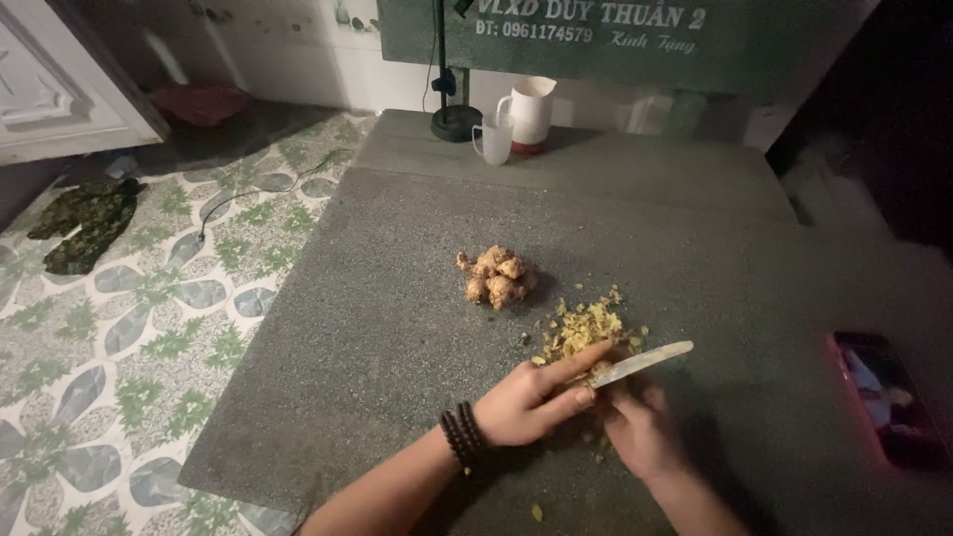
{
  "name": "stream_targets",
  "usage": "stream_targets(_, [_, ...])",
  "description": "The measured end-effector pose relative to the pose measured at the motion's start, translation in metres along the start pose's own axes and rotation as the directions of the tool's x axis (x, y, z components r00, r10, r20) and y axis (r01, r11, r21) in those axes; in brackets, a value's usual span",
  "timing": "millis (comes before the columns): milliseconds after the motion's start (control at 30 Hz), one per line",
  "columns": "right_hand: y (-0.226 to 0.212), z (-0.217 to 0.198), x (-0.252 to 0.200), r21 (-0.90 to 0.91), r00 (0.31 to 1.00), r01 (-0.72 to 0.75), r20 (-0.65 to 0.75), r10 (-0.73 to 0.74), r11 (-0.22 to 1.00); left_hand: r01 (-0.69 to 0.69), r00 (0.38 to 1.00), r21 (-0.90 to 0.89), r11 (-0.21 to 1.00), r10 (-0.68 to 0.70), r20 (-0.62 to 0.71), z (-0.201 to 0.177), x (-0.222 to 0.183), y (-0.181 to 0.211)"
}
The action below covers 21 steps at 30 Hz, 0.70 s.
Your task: Scraping the skin off ginger roots using a small knife on a stone surface.
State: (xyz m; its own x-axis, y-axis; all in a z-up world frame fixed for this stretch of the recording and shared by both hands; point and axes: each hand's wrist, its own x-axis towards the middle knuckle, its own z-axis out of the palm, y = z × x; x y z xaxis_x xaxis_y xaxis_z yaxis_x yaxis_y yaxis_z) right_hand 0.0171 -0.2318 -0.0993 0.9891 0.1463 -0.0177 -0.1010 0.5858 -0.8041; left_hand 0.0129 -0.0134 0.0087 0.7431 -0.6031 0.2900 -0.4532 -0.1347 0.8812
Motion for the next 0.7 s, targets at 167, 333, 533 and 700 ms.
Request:
stream_targets(167, [0.009,-0.014,0.004,0.088,0.994,0.031,0.105,-0.040,0.996,0.061,0.993,-0.141,0.988,-0.046,0.105,-0.004,-0.001,-0.010])
stream_targets(333, [0.002,-0.005,0.000,0.064,0.994,0.025,0.105,-0.031,0.998,0.016,0.997,-0.134,0.991,-0.006,0.072,-0.006,0.000,-0.006])
stream_targets(533, [0.007,-0.013,0.000,0.029,1.000,-0.008,-0.004,0.008,1.000,-0.129,0.990,0.280,0.951,0.139,-0.017,-0.007,-0.001,0.002])
stream_targets(700, [-0.004,0.007,0.001,0.022,0.982,0.106,0.157,-0.108,0.994,-0.157,0.986,0.350,0.923,0.165,0.008,-0.005,-0.001,-0.010])
